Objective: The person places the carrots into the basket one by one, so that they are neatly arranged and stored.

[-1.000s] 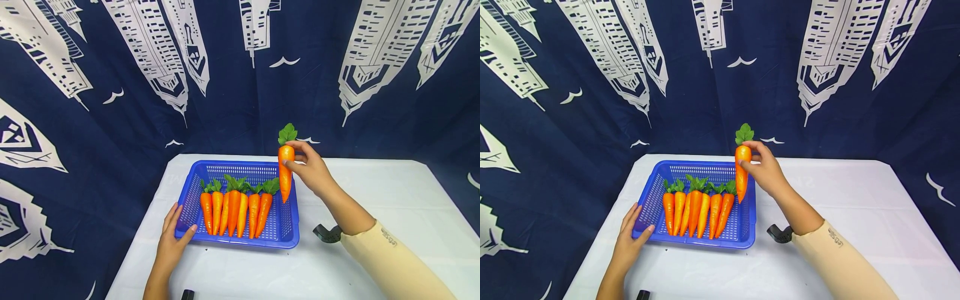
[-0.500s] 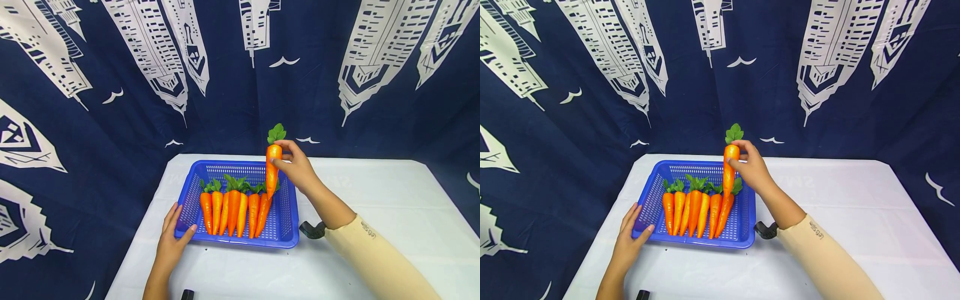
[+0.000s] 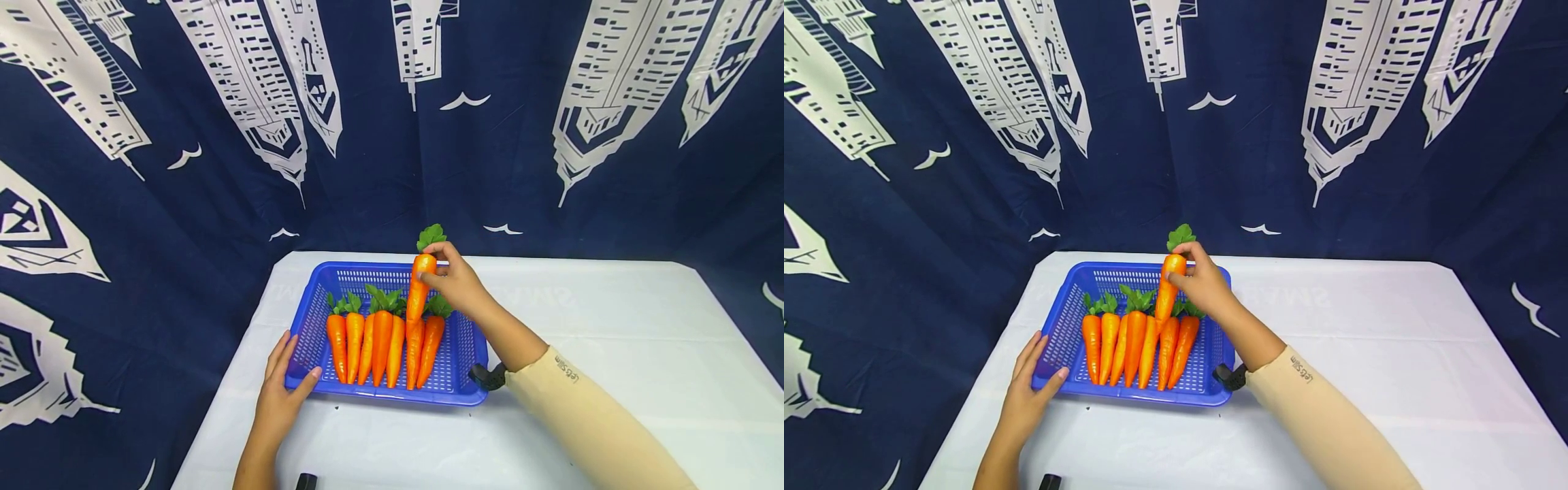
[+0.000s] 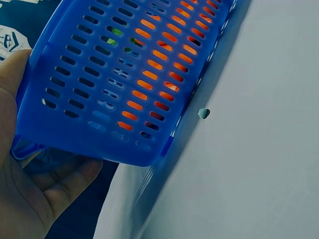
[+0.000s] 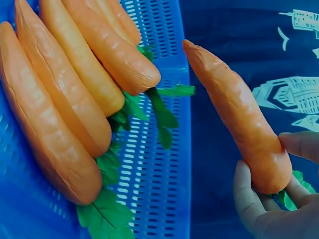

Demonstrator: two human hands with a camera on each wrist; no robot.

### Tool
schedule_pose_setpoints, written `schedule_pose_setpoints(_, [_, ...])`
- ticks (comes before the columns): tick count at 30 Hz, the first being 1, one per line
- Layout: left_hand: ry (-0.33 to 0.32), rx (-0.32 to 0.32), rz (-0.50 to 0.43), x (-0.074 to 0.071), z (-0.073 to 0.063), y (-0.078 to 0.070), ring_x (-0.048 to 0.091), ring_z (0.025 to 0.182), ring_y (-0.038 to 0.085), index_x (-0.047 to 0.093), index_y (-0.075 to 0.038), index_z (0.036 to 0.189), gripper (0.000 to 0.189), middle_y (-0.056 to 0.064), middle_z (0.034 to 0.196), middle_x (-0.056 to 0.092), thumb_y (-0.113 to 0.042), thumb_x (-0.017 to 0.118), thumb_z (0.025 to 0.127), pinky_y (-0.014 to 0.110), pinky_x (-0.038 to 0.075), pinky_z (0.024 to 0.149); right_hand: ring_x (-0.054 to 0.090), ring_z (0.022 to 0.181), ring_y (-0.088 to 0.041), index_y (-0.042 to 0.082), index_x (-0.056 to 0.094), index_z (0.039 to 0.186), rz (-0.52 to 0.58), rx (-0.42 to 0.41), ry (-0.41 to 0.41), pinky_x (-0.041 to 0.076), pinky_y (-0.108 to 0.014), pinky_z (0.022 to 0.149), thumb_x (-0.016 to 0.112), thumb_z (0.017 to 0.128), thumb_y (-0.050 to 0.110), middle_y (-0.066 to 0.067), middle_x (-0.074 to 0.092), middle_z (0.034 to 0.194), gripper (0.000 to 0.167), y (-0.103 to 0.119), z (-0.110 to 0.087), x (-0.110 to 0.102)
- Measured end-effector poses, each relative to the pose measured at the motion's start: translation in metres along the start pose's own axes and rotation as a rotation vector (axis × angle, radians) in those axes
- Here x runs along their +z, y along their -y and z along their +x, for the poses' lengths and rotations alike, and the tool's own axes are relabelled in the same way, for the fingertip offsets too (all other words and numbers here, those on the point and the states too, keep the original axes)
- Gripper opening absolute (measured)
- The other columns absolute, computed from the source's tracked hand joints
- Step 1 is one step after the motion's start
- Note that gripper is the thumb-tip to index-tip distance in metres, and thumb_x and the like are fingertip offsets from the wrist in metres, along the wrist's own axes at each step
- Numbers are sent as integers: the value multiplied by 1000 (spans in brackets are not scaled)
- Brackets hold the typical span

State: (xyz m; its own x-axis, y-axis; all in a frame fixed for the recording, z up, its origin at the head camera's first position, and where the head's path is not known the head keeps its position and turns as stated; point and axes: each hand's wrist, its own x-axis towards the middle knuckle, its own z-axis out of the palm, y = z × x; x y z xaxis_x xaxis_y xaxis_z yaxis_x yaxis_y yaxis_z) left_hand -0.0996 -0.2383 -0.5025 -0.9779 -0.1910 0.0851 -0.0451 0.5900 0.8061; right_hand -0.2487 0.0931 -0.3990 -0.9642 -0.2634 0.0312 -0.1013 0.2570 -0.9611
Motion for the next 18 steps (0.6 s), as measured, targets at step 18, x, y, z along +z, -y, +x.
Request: schedule_pose_setpoints(18, [9, -14, -1, 0, 0, -1, 20, 157, 33, 33, -30, 159, 77, -7, 170, 17, -38, 73, 93, 68, 20, 121, 64, 92, -25, 6, 55, 134, -166, 139, 240, 60, -45, 86, 69, 90, 6, -17, 62, 117, 47, -19, 14, 32])
